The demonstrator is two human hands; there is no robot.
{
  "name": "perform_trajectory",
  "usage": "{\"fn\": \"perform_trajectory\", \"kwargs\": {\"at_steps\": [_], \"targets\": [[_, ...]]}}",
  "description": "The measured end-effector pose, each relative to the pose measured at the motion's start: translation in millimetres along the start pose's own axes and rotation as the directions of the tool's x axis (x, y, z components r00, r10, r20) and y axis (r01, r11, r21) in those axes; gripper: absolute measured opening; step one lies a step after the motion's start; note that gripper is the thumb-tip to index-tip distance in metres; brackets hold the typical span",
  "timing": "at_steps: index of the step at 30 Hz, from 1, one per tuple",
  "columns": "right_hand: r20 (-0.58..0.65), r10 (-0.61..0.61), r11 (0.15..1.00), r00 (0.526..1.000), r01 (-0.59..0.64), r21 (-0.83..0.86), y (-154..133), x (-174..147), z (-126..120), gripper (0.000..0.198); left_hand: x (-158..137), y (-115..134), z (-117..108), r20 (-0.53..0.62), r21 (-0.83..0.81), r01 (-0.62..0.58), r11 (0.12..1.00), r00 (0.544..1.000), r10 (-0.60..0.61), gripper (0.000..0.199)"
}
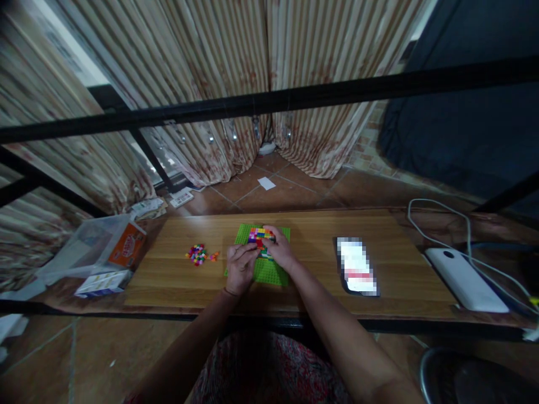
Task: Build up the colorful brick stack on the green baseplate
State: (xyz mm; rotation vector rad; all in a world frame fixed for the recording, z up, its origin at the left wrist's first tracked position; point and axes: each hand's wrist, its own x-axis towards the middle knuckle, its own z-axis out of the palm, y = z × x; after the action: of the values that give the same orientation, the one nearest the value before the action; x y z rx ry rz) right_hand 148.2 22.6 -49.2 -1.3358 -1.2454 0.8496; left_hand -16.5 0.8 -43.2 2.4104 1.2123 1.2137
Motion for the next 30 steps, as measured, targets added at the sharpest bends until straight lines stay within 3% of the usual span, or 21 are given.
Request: {"fn": "perform_trajectory", "kwargs": {"at_steps": [6,13,18,24,27,30], "targets": [[-0.097,0.112,0.994,0.989,-0.111,0.013,-6,-5,-3,0.053,-4,5,-19,0.007,-0.054,0.049,0.997,0.999,-0.048,0.033],[-0.138,0.007,0.981,0.99,-0.034,-0.193,-12,-24,9,0.073,-23,-15,-39,-0.073,-0.031,0.214,0.976,0.974,-0.216,0.032],[-0.088,-0.021,0.988,0.996,0.008,-0.153,-10,-25,12,0.068,-27,-17,-28,0.018,-0.089,0.262,0.961,0.965,-0.261,0.038],[-0.004,-0.027,0.987,1.0,0.026,-0.157,-9,-24,5,0.067,-28,5,-6,0.104,-0.105,0.291,0.951,0.954,-0.28,0.044],[0.054,0.015,0.961,0.998,0.0,-0.276,-20,-26,0,0.067,-32,12,-4,0.1,-0.102,0.301,0.948,0.951,-0.291,0.045],[0.04,0.072,0.86,0.997,-0.042,-0.509,-43,-25,3,0.063,-35,14,-6,0.118,-0.098,0.298,0.95,0.951,-0.286,0.046]]}}
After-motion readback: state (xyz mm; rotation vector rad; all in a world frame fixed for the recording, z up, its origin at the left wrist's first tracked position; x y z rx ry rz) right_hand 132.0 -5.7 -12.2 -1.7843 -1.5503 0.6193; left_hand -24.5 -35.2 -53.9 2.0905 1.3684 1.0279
